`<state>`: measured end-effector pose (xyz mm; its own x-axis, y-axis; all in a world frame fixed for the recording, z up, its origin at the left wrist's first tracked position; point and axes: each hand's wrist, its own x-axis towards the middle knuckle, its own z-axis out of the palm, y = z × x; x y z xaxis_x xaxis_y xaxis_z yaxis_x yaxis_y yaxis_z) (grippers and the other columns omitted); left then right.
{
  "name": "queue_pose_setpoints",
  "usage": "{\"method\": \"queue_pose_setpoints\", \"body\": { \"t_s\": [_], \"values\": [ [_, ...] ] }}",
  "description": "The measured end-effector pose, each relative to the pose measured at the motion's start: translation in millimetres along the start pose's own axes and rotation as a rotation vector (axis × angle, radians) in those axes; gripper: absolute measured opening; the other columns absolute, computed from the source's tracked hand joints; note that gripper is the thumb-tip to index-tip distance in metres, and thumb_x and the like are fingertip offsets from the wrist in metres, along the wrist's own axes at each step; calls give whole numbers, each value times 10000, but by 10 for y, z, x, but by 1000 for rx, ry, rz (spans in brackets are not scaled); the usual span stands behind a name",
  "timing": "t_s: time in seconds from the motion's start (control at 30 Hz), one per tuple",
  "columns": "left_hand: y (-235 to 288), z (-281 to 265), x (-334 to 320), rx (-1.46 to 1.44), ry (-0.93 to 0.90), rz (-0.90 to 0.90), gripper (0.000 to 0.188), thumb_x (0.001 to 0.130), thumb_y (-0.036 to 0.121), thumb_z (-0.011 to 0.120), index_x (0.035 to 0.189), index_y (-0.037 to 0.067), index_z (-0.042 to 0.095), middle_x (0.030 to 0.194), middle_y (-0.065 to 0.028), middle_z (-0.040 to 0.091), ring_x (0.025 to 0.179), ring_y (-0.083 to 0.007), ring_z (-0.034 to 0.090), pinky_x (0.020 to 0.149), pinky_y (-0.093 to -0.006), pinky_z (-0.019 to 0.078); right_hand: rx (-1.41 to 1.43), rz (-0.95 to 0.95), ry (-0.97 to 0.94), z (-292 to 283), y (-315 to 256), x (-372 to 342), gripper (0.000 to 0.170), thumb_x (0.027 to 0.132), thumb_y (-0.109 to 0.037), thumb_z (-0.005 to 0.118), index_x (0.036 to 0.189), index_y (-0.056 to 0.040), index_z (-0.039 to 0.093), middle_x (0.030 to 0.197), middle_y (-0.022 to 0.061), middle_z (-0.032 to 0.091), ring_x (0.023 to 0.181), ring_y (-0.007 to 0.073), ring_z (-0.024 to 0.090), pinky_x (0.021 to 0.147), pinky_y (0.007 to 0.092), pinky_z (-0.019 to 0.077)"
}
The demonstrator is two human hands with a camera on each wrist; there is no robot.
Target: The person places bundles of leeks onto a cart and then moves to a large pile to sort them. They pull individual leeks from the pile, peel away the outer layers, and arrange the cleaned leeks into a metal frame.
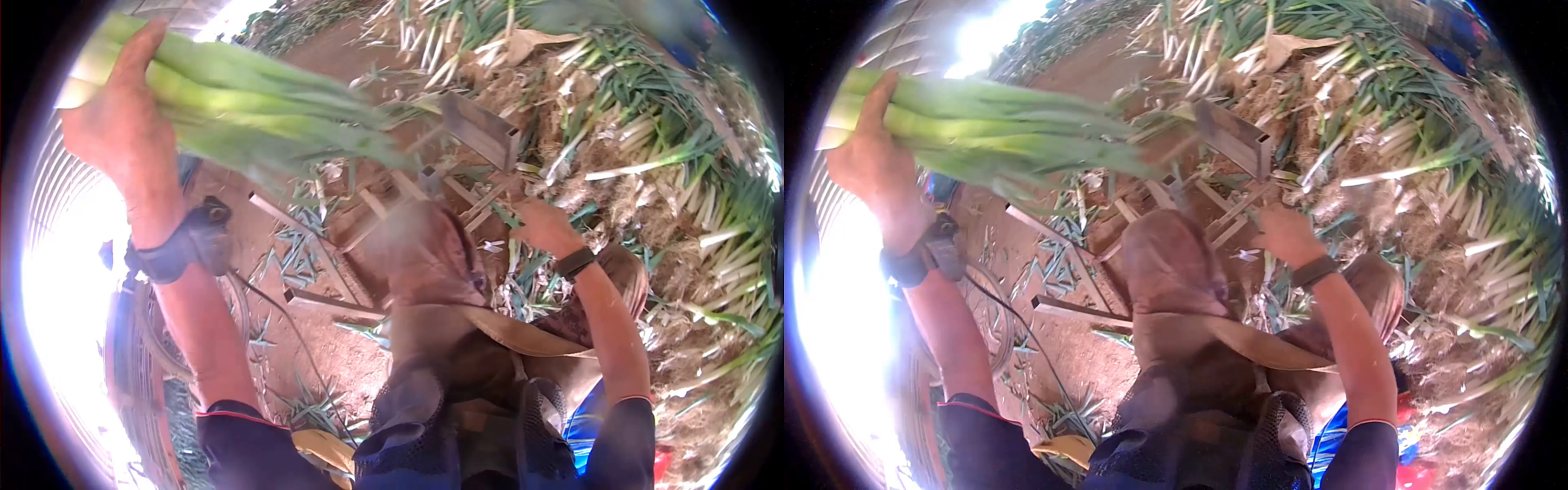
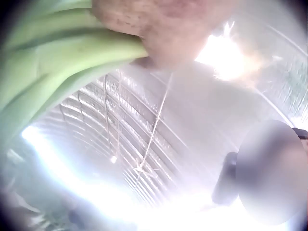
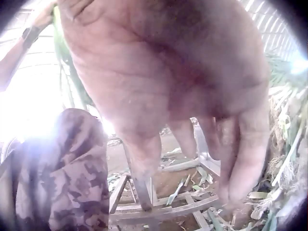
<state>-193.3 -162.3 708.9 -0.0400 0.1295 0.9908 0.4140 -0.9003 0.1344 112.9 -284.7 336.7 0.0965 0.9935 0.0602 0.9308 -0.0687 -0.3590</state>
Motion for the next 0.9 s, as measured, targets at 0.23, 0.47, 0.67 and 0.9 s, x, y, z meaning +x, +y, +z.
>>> {"method": "queue_pose_setpoints", "body": {
  "t_s": [0.23,0.47,0.67,0.9],
  "values": [
    [-735,-810,227,751,-334,72,577,747,173,773,1264,16,570,1026,-162,716,869,-267,707,828,-367,553,-21,65,-214,25,272,386,463,813,-347,730,1195,-99,642,1164,185,655,1096,359,616,928,465,490],
    [-1773,-1156,-659,1112,-908,-96,567,760,183,705,1270,67,488,980,-241,681,910,-411,677,776,-494,533,71,79,-230,159,588,582,501,788,-363,712,1152,-22,666,1116,204,671,1031,365,646,893,439,503],
    [-2387,-728,-2020,957,-1399,-358,593,712,152,709,1269,73,522,1116,-220,661,1013,-426,646,894,-506,519,261,111,-335,439,771,779,553,793,-337,727,1183,44,639,1158,227,664,1058,344,647,910,414,496],
    [-2318,191,-2994,527,-1703,-441,414,685,71,690,1018,37,446,928,-202,624,888,-423,625,757,-504,481,580,119,-438,718,678,1157,422,885,-305,694,1143,27,654,942,159,703,857,256,696,788,372,529]
  ]
}}
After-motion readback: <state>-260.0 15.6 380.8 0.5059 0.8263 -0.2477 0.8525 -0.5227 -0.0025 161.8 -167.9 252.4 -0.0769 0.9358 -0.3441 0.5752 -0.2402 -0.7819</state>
